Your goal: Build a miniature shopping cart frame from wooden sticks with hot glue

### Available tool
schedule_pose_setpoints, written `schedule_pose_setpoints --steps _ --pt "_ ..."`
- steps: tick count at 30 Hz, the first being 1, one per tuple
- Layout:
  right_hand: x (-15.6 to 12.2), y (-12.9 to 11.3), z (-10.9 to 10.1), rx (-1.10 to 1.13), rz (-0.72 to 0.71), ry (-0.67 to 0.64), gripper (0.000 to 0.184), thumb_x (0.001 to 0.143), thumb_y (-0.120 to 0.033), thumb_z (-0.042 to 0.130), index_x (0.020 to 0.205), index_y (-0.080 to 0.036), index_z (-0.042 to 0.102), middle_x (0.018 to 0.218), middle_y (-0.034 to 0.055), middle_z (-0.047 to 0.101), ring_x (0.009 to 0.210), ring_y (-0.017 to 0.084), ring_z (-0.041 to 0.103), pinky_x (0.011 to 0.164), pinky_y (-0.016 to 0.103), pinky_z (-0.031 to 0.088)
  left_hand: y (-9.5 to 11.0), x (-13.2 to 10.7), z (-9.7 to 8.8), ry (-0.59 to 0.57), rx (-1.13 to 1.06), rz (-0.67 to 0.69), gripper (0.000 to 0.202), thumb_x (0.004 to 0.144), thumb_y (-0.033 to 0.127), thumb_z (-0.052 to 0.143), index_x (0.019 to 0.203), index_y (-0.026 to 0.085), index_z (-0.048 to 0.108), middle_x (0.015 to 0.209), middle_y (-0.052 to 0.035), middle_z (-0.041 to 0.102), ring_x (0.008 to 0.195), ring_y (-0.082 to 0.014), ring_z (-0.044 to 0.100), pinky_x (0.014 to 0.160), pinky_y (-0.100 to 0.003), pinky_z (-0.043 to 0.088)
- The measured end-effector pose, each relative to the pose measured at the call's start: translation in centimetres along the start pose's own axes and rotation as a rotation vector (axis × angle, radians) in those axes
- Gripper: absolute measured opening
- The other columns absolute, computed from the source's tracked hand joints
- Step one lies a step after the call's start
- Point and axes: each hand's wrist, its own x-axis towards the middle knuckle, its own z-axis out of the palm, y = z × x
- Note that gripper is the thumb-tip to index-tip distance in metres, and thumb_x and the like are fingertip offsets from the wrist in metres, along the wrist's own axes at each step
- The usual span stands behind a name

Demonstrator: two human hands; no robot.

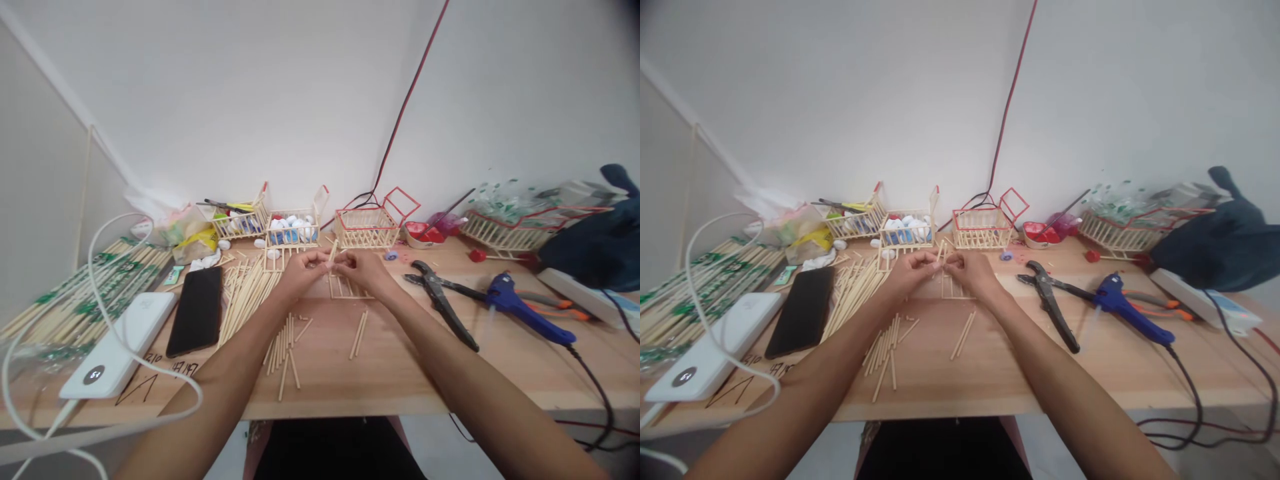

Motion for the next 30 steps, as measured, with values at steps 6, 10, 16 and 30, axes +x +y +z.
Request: schedule_pose_setpoints --steps 6,10,16,30 --pt "-0.3 0.3 1.1 0.013 -0.039 0.052 0.014 0.078 -0.03 0.062 0.075 -0.016 0.067 0.066 0.001 0.066 0.059 0.012 0.055 0.054 0.022 0.034 0.4 -0.1 0.1 0.02 -0.005 -0.001 0.022 0.073 0.038 0.07 0.073 0.016 0.068 0.118 -0.0125 0.067 0.11 -0.0244 0.06 0.099 -0.038 0.039" --pt "-0.1 0.3 1.3 0.0 -0.079 0.064 0.013 0.077 -0.027 0.06 0.069 -0.017 0.061 0.062 -0.0002 0.062 0.057 0.012 0.05 0.055 0.023 0.031 0.6 -0.2 0.2 0.022 -0.037 -0.006 0.021 0.072 0.037 0.07 0.071 0.016 0.068 0.113 -0.0116 0.068 0.103 -0.0229 0.062 0.095 -0.038 0.041" --pt "-0.2 0.5 1.7 -0.012 -0.11 0.075 0.012 0.077 -0.023 0.06 0.066 -0.018 0.056 0.061 -0.002 0.057 0.058 0.011 0.048 0.057 0.023 0.03 0.3 0.0 0.0 0.235 -0.106 0.029 0.018 0.068 0.034 0.073 0.071 0.017 0.069 0.108 -0.0085 0.067 0.096 -0.0175 0.061 0.082 -0.029 0.045" --pt "-0.4 0.7 2.1 -0.011 -0.154 0.091 0.017 0.078 -0.023 0.06 0.064 -0.019 0.05 0.059 -0.0031 0.052 0.058 0.012 0.044 0.058 0.024 0.03 1.1 0.0 -1.5 0.467 -0.113 0.018 0.019 0.071 0.034 0.069 0.071 0.016 0.062 0.053 0.0057 0.045 0.05 -0.007 0.035 0.051 -0.022 0.028"
